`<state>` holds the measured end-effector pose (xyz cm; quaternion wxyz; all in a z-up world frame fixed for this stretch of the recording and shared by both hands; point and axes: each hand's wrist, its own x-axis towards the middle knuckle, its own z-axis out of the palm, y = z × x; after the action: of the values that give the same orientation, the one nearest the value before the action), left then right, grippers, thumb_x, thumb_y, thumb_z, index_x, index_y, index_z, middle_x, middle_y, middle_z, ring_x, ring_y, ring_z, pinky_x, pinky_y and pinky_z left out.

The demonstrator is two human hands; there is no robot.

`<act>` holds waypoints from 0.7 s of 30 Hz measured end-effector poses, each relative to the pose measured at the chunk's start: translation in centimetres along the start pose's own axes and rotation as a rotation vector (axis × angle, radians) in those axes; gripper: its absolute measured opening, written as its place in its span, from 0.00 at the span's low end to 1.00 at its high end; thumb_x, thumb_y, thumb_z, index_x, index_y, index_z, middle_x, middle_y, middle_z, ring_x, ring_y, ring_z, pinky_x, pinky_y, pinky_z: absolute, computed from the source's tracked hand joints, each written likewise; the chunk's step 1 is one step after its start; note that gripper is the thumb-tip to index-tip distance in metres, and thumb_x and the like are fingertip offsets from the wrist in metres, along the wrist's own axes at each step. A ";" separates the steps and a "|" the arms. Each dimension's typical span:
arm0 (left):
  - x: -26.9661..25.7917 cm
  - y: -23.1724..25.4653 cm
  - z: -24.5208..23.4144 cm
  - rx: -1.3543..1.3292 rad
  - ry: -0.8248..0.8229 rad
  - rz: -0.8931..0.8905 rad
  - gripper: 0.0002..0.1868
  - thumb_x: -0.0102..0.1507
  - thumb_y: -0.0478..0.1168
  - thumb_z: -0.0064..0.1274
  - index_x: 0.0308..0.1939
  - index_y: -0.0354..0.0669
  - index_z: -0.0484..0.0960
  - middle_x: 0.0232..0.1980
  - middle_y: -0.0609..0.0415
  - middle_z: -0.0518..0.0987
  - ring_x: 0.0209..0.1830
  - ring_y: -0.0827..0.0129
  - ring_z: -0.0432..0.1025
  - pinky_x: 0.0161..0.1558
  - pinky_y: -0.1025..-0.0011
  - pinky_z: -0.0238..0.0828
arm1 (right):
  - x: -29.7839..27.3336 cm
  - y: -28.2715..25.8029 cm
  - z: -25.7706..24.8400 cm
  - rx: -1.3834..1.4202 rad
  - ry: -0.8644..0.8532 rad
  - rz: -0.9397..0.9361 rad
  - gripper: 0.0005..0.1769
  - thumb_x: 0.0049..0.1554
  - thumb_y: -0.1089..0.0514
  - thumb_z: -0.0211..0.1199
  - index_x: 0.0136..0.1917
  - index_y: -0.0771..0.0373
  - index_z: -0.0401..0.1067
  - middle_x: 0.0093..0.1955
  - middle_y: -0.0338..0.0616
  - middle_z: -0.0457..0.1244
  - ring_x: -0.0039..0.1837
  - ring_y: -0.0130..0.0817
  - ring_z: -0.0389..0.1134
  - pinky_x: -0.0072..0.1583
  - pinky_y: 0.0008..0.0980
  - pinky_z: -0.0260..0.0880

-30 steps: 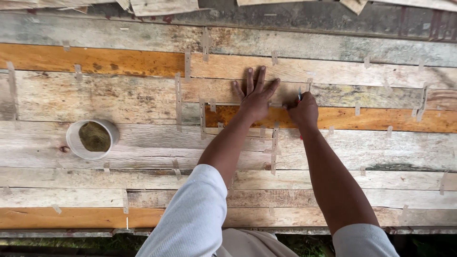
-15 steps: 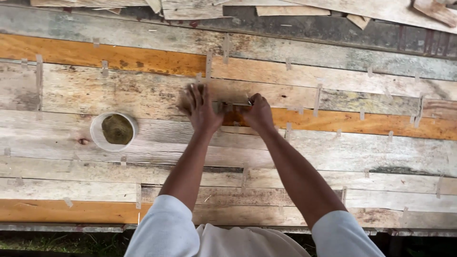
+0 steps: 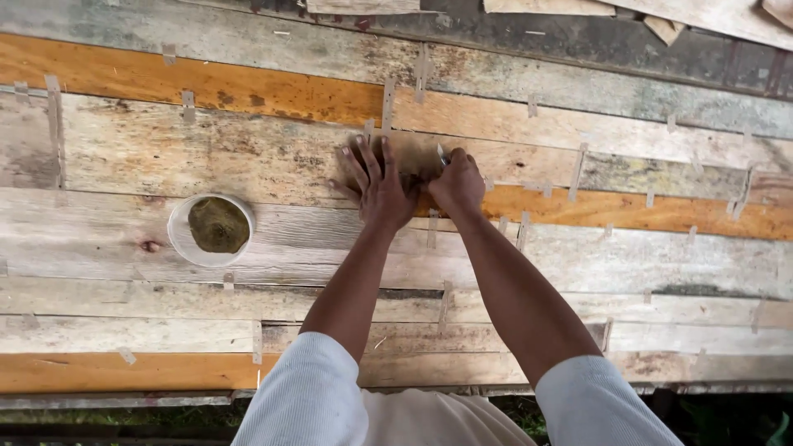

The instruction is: Applying wood filler to gaps between wooden planks on a large surface using a small scraper.

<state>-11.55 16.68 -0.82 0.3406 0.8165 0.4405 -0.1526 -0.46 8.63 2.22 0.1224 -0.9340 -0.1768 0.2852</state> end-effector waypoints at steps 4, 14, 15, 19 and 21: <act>-0.1 -1.0 -0.7 -0.151 -0.018 0.094 0.54 0.66 0.51 0.51 0.84 0.59 0.28 0.83 0.48 0.13 0.80 0.44 0.04 0.63 0.21 0.00 | 0.7 1.6 0.8 0.054 0.004 -0.061 0.21 0.52 0.56 0.61 0.58 0.63 0.66 0.56 0.57 0.62 0.61 0.67 0.67 0.61 0.66 0.68; 0.1 -1.3 -0.6 -0.151 -0.037 0.130 0.51 0.71 0.51 0.51 0.85 0.60 0.29 0.82 0.47 0.12 0.78 0.41 0.02 0.62 0.18 0.03 | -0.2 1.9 2.2 0.141 0.114 -0.119 0.20 0.54 0.59 0.65 0.56 0.64 0.62 0.52 0.56 0.58 0.56 0.68 0.68 0.55 0.64 0.72; 0.0 -1.1 -0.7 -0.143 -0.051 0.118 0.50 0.71 0.51 0.50 0.84 0.61 0.28 0.82 0.47 0.11 0.78 0.41 0.02 0.63 0.18 0.03 | -0.1 2.2 2.4 0.149 0.124 -0.136 0.19 0.54 0.59 0.65 0.55 0.64 0.61 0.52 0.56 0.58 0.55 0.68 0.68 0.54 0.65 0.72; 0.5 -1.8 -0.1 -0.163 -0.061 0.150 0.45 0.74 0.51 0.44 0.84 0.62 0.29 0.82 0.49 0.11 0.77 0.41 0.02 0.61 0.18 0.01 | 0.8 2.9 3.5 0.142 0.123 -0.105 0.24 0.51 0.56 0.69 0.55 0.60 0.61 0.52 0.52 0.58 0.54 0.66 0.69 0.53 0.63 0.74; 0.6 -1.4 -0.2 -0.141 -0.043 0.124 0.45 0.74 0.52 0.44 0.84 0.62 0.29 0.82 0.48 0.11 0.77 0.40 0.02 0.62 0.18 0.02 | 0.9 2.6 3.4 0.101 0.136 -0.099 0.23 0.51 0.56 0.69 0.55 0.59 0.60 0.52 0.53 0.58 0.54 0.66 0.69 0.53 0.63 0.74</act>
<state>-12.35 17.76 -1.59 0.4155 0.8126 0.3916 -0.1172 -1.05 7.08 -1.87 0.1949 -0.9341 -0.1993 0.2232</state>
